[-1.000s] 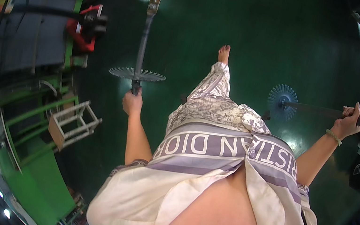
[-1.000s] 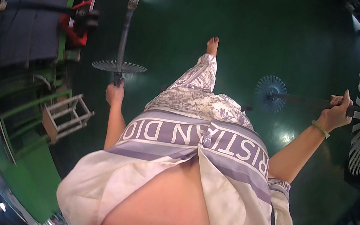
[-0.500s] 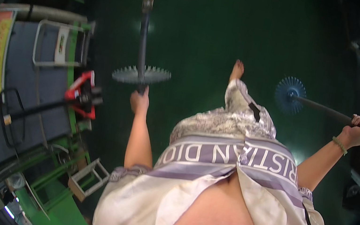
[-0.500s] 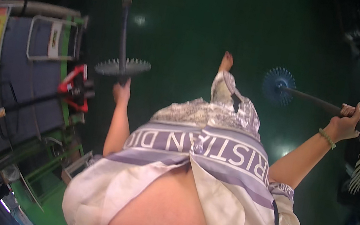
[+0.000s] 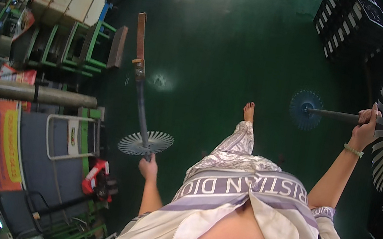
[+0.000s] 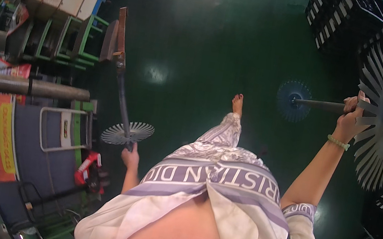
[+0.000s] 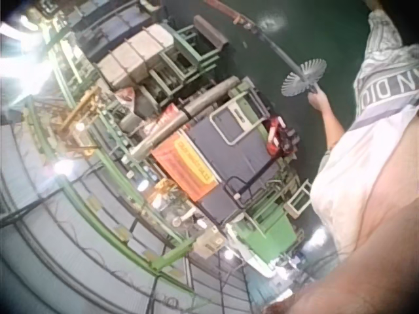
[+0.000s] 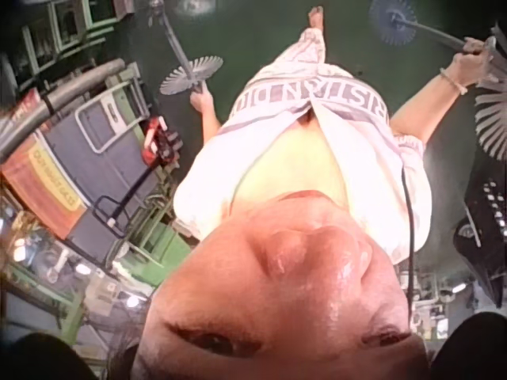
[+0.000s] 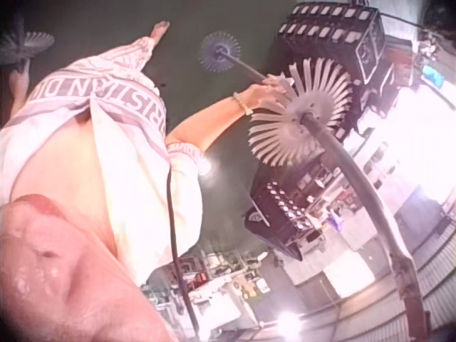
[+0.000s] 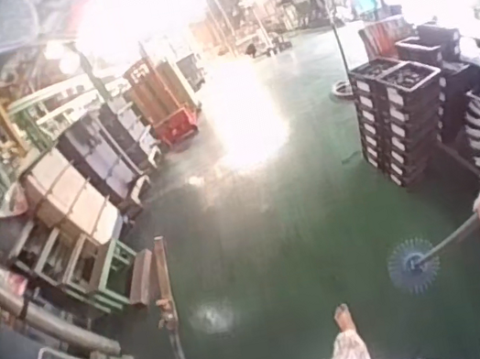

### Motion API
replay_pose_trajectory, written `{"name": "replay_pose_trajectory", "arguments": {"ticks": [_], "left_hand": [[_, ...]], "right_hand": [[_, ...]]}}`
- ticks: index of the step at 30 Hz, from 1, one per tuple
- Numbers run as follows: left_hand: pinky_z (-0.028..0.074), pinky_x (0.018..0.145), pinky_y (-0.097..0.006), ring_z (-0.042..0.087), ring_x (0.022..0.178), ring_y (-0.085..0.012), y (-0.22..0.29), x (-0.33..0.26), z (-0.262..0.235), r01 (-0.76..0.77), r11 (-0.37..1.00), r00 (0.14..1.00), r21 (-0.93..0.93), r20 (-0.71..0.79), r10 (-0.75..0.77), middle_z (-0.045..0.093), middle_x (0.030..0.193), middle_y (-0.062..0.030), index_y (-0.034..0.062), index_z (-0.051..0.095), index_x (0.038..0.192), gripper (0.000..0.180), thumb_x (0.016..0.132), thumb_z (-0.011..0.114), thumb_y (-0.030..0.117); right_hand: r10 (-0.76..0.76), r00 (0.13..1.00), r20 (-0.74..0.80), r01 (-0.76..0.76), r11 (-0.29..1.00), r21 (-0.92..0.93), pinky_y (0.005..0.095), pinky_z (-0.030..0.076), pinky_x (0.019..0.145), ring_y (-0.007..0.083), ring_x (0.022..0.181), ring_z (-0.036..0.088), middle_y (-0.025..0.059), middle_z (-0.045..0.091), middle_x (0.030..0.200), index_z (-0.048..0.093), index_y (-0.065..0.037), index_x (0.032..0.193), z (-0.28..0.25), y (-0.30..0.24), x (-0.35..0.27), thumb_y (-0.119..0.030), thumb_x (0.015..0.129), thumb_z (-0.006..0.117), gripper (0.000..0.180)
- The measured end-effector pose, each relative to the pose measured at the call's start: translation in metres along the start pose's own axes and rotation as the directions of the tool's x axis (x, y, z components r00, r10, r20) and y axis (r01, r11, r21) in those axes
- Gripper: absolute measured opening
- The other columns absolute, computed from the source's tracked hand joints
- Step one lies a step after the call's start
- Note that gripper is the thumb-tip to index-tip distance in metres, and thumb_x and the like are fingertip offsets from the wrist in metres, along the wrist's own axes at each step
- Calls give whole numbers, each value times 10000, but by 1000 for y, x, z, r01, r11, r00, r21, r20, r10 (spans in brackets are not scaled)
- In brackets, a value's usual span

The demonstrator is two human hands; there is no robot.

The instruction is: The person sorts small dark components on a table with coworkers, then walks through the factory carrying two metal fan blades and places them on a rack.

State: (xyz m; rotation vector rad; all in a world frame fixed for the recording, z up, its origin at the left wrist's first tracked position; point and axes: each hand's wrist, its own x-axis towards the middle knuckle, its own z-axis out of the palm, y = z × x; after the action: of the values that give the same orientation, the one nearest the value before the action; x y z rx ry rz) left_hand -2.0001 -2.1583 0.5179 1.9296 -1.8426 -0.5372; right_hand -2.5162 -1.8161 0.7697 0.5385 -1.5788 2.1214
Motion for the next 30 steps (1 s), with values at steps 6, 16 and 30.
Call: {"name": "replay_pose_trajectory", "arguments": {"ticks": [6,16,30], "left_hand": [[447,637,-472,585,739,-404,205,158,66,78,996,996,-30,38,-77,613,724,-210,-12,624,744,460,746,611,448],[451,619,-474,590,724,-393,465,407,230,18,1000,998,-22,-66,-19,614,720,-208,-14,619,730,404,722,647,389],[459,654,-477,591,739,-383,748,656,400,28,975,999,219,-38,-20,627,762,-172,43,624,756,401,731,614,443]], "right_hand": [[-18,999,51,13,996,84,247,310,446,72,385,251,-19,319,458,419,-71,585,146,63,108,-124,875,515,310],[57,997,-60,-47,985,164,211,306,398,73,330,299,-23,319,420,343,-115,566,361,282,314,-110,878,524,361],[158,974,-161,-133,979,151,229,264,407,67,367,261,-35,290,458,407,-93,600,680,574,589,-124,870,529,297]]}}
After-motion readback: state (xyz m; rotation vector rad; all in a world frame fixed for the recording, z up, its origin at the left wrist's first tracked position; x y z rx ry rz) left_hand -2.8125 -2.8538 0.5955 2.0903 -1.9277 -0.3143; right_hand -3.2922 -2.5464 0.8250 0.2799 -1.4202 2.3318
